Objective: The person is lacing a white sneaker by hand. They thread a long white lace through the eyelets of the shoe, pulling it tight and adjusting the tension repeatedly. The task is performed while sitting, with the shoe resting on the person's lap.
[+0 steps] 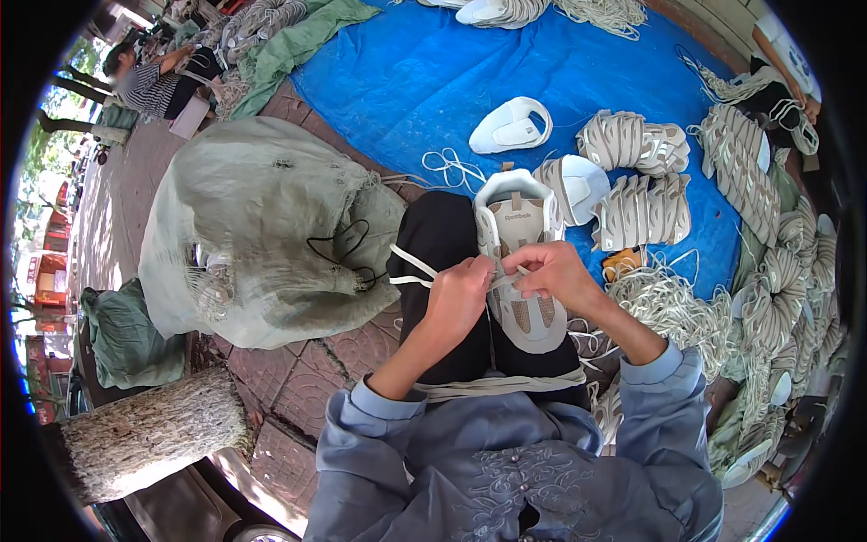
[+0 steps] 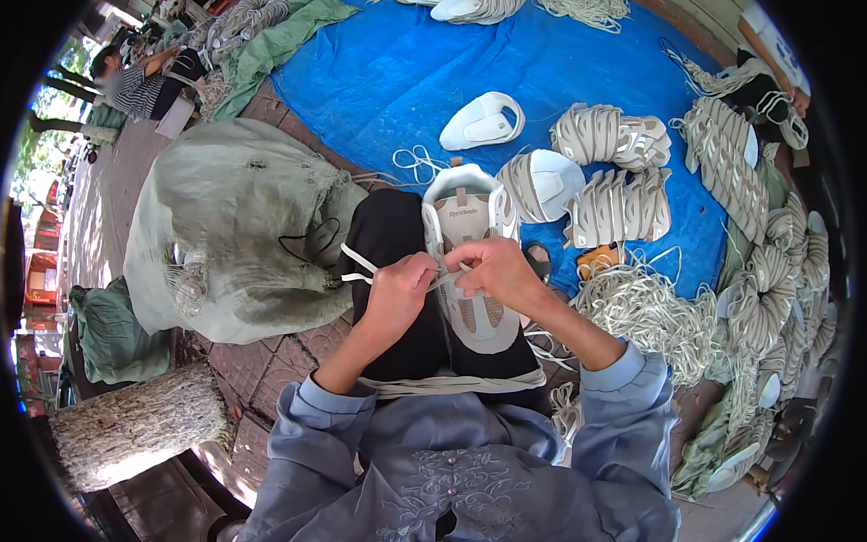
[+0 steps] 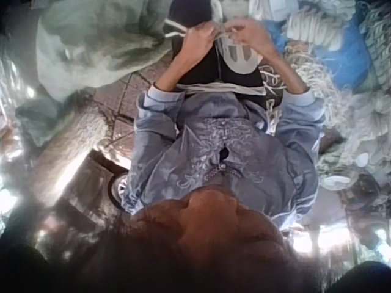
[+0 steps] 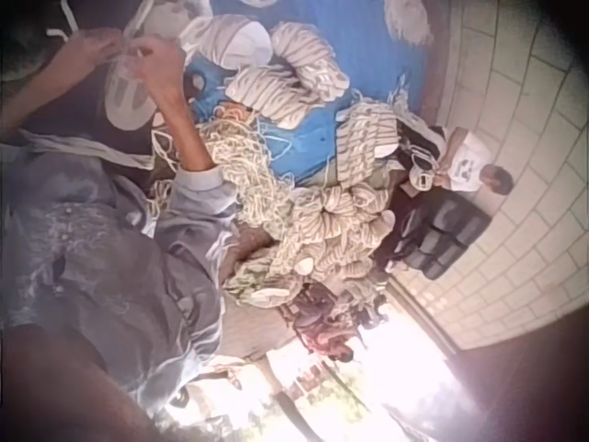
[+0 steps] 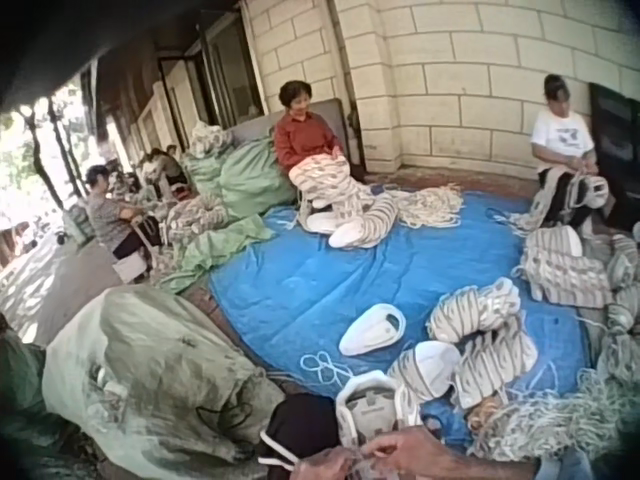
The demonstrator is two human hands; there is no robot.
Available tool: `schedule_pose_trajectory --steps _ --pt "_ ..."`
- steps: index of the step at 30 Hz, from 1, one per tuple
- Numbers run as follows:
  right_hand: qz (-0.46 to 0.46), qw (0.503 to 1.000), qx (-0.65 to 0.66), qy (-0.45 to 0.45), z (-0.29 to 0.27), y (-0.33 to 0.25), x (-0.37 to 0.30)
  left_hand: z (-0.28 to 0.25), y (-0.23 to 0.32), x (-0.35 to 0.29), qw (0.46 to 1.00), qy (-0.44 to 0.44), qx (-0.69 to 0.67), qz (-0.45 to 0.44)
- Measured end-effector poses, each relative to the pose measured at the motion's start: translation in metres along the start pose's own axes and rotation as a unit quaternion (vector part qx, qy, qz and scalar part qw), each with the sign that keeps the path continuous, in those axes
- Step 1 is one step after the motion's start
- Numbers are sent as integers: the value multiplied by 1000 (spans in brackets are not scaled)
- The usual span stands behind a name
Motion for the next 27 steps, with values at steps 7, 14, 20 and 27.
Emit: schedule_pose_trajectory --steps 7,14,20,27 --pt "1 999 40 27 11 7 -12 8 7 -7 970 1 185 156" --pt "-82 993 -38 71 14 16 -18 1 19 13 921 -142 324 162" --pt "-83 985 60 139 -21 28 -26 -22 16 33 945 -306 115 5" --pt "-159 966 -85 186 -25 38 -21 -15 15 30 909 -230 -139 -319"
Point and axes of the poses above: each hand's wrist, its own x-axis towards the middle knuckle, its own z-axis out of the palm, y = z × x, the point moved 1 cm from there along x, towards the middle knuckle, and after that the axes turned 12 degrees about -x, right-handed, at the moved point
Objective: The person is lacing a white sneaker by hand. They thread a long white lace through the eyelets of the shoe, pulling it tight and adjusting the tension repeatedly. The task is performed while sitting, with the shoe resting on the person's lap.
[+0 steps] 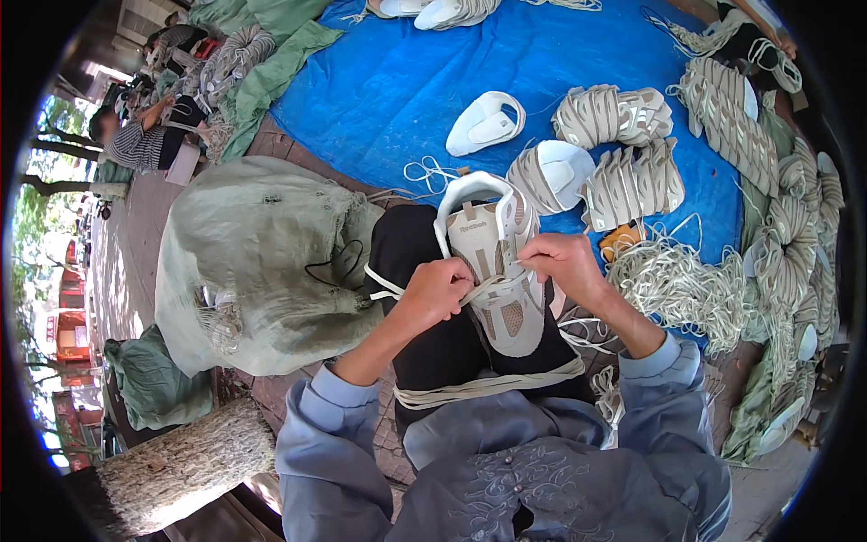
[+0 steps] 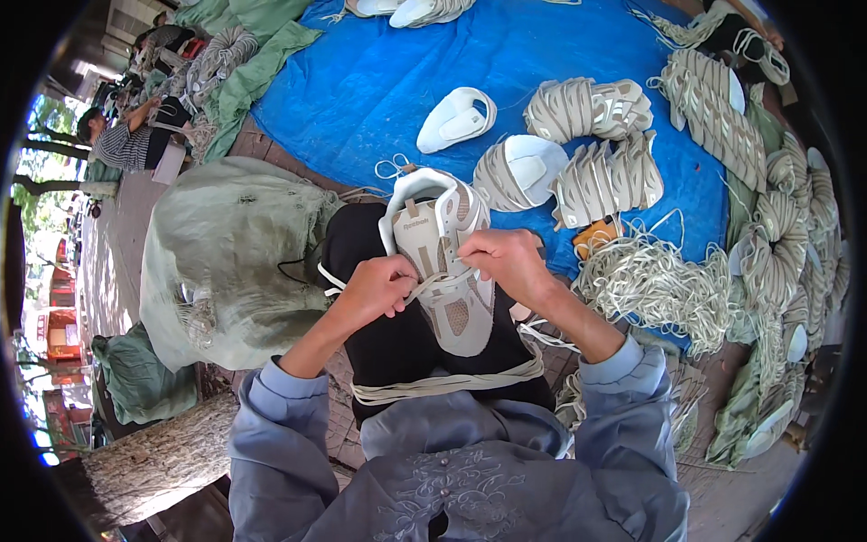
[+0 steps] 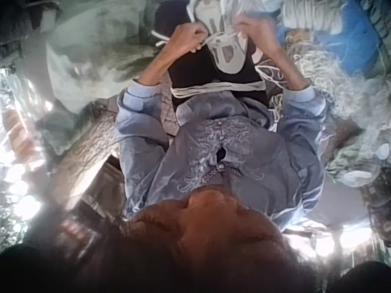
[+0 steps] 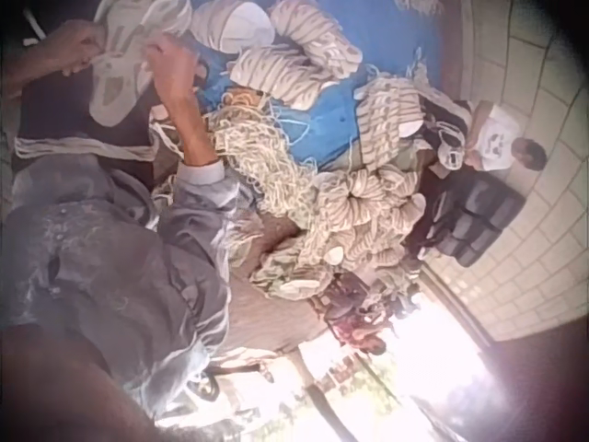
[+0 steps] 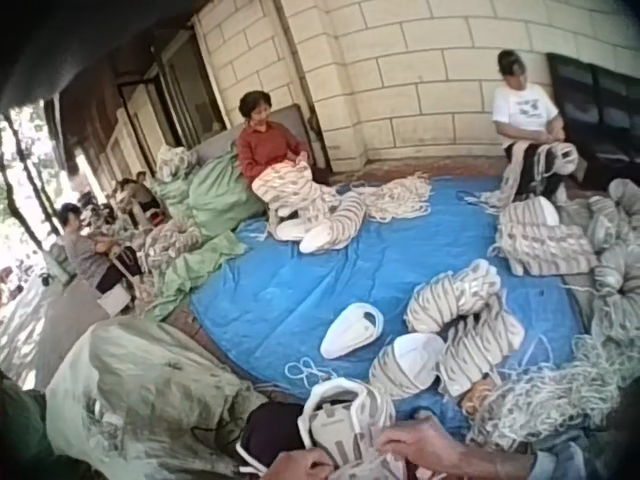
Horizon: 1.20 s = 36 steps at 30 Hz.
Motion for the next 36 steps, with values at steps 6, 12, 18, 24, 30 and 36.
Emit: schedule_pose_trajectory --steps 6,12,18,24,30,36 --pt "-104 988 -88 75 7 11 1 16 4 -5 923 133 267 245" --pt "-206 940 -212 169 11 12 0 25 18 0 760 142 404 489" --pt "-254 869 -391 167 20 2 1 37 32 22 896 148 332 254" --pt "-124 971 -159 127 15 14 0 33 33 38 971 62 147 178" --pt "-143 973 -141 117 9 17 2 33 34 48 956 -16 211 202" --pt "-188 970 -133 74 8 18 8 14 44 45 943 -102 271 164"
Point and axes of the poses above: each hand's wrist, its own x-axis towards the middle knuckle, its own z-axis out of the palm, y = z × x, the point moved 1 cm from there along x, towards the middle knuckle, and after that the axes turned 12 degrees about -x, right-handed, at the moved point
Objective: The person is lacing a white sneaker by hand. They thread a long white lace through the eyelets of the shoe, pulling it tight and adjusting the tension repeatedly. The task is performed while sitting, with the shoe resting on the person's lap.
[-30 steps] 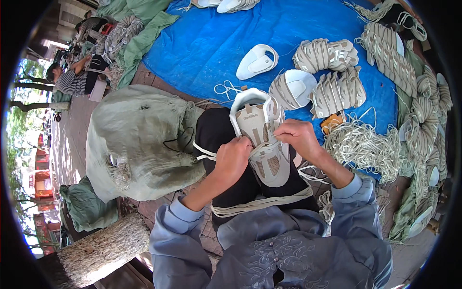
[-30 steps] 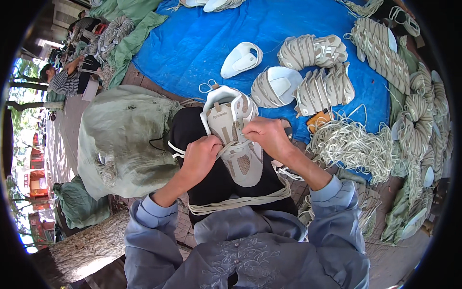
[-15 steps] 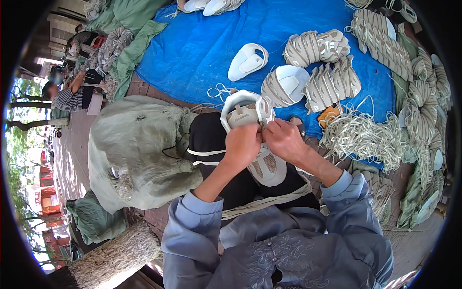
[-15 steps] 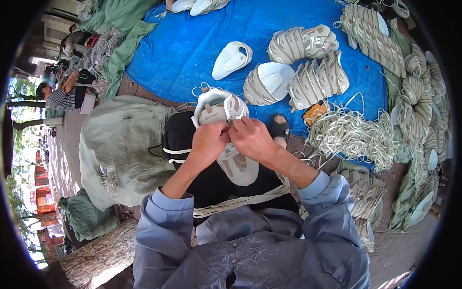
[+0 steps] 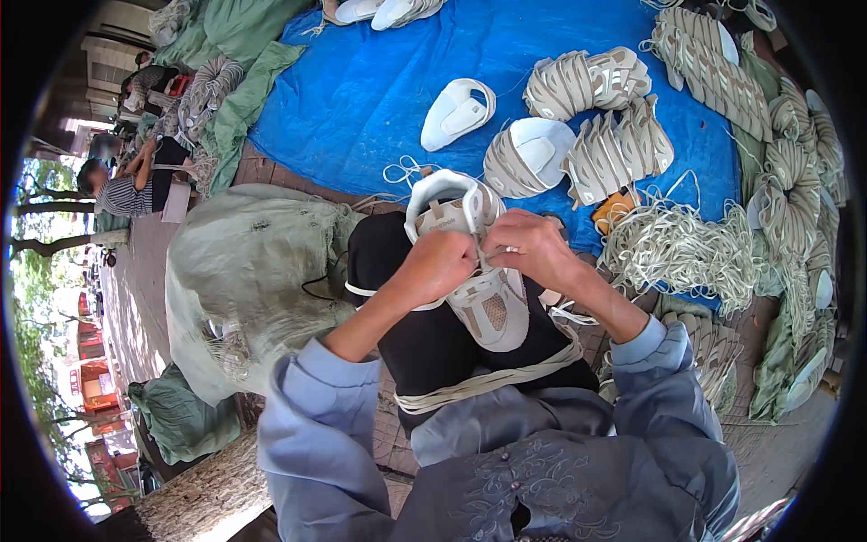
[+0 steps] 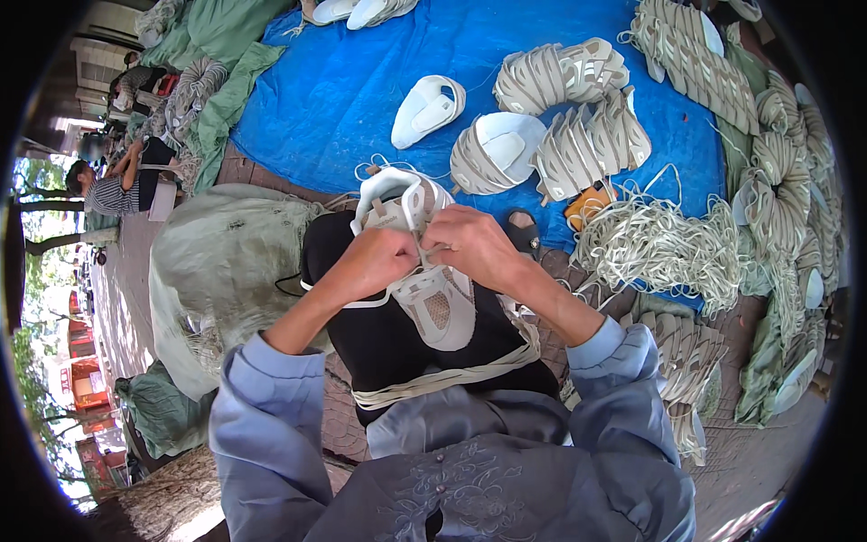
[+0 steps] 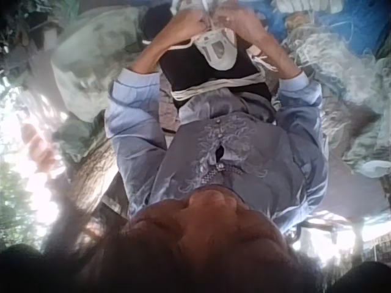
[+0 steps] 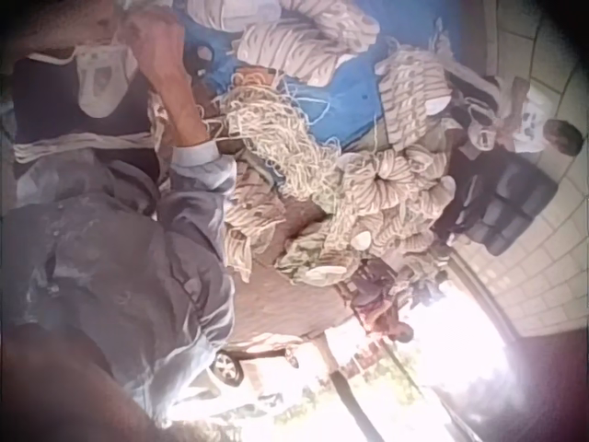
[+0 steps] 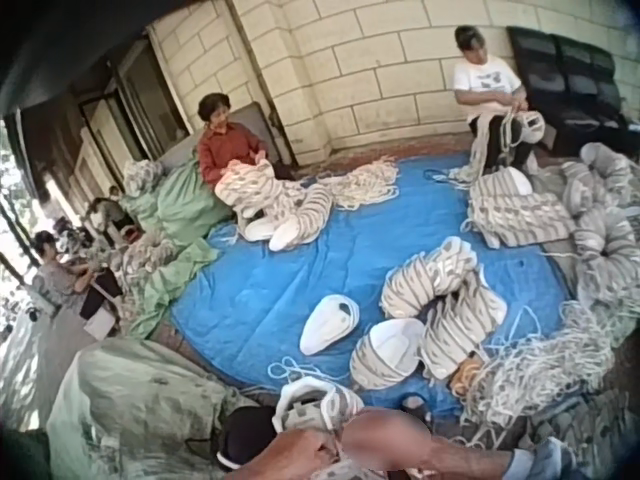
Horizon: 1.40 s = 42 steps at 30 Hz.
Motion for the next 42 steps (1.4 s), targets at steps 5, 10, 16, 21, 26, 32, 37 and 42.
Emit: schedule_pose_trajectory --steps 5,10,16,21,26,32,37,42 --pt "39 997 65 -18 -14 -9 6 -57 31 -91 878 -20 -468 -97" --pt "-131 988 -31 75 0 -83 10 -36 52 -116 715 5 -699 -19" --pt "2 984 177 -37 -9 -50 26 -32 4 -108 610 181 -767 81" --pt "246 815 504 148 -141 135 55 -91 -134 -158 348 406 -805 258" --pt "273 792 480 260 -267 277 5 -157 -283 -253 360 626 -670 175" --pt "592 801 -6 91 -280 296 -36 -179 -304 -269 573 640 -470 -202" --pt "193 922 -337 -1 -177 164 22 -120 -147 -150 820 547 165 -46" --pt "1 987 29 -159 -58 21 47 0 -24 -81 946 269 36 180"
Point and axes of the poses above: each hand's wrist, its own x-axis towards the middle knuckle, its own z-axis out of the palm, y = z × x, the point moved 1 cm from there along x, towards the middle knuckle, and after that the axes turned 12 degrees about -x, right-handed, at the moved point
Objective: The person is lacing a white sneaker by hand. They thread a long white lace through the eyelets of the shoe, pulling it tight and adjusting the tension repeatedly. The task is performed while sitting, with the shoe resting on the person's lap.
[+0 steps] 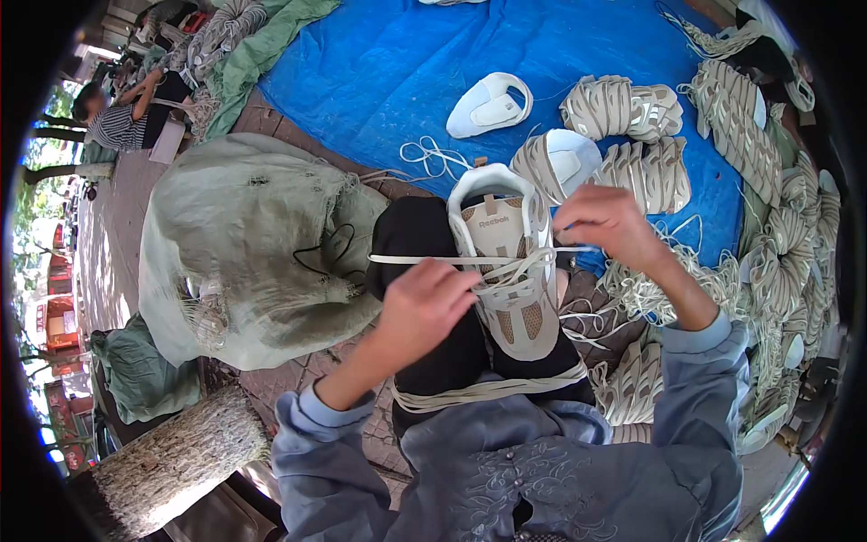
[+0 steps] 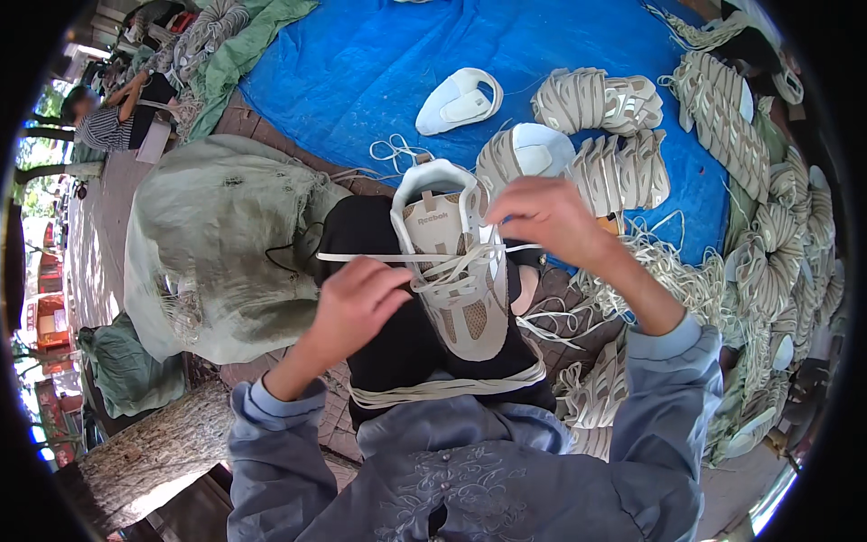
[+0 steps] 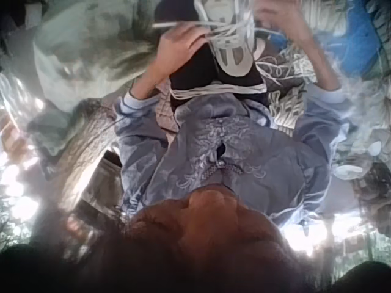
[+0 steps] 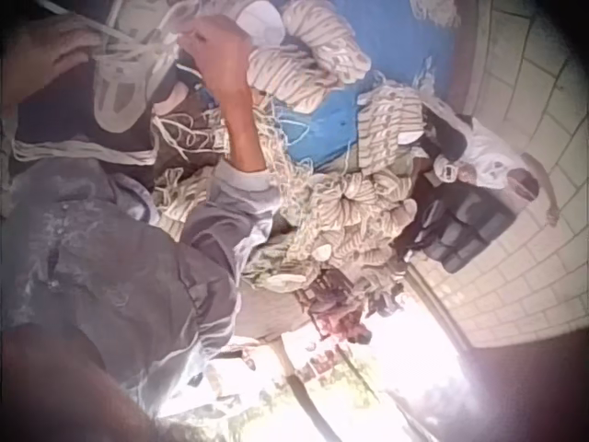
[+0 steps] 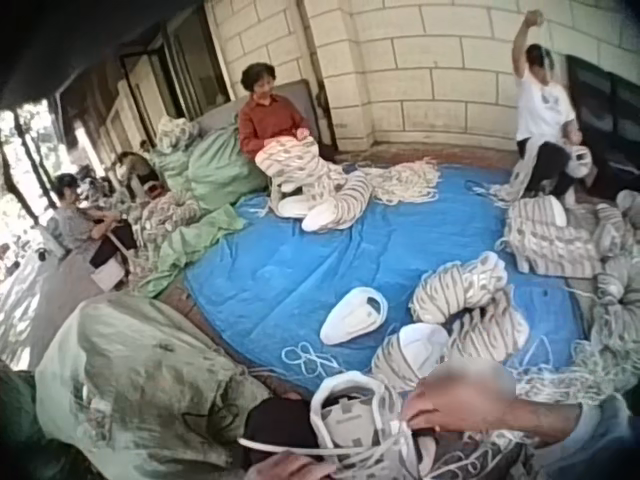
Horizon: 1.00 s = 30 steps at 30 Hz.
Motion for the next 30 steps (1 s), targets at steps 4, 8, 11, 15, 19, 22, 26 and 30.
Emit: schedule_pose_trajectory --steps 4,8,11,15,19,22,26,30 --pt "-82 986 -146 -9 43 -39 21 32 5 3 998 -23 48 31" --pt "-63 980 -185 -44 51 -39 20 35 -5 2 991 -27 99 81" --pt "-59 976 -198 -65 55 -40 15 33 -8 1 979 -7 153 133" --pt "-86 960 -261 -46 59 -46 15 35 -12 2 964 40 216 152" --pt "79 990 44 -110 53 -33 20 43 -13 -4 970 60 209 112" --pt "264 884 317 -217 49 -21 24 47 -12 -10 970 57 217 90" --pt "279 856 332 -280 44 -25 28 51 -10 -14 971 58 221 64" --pt "208 930 146 -266 41 -37 35 52 -10 -13 972 68 216 57"
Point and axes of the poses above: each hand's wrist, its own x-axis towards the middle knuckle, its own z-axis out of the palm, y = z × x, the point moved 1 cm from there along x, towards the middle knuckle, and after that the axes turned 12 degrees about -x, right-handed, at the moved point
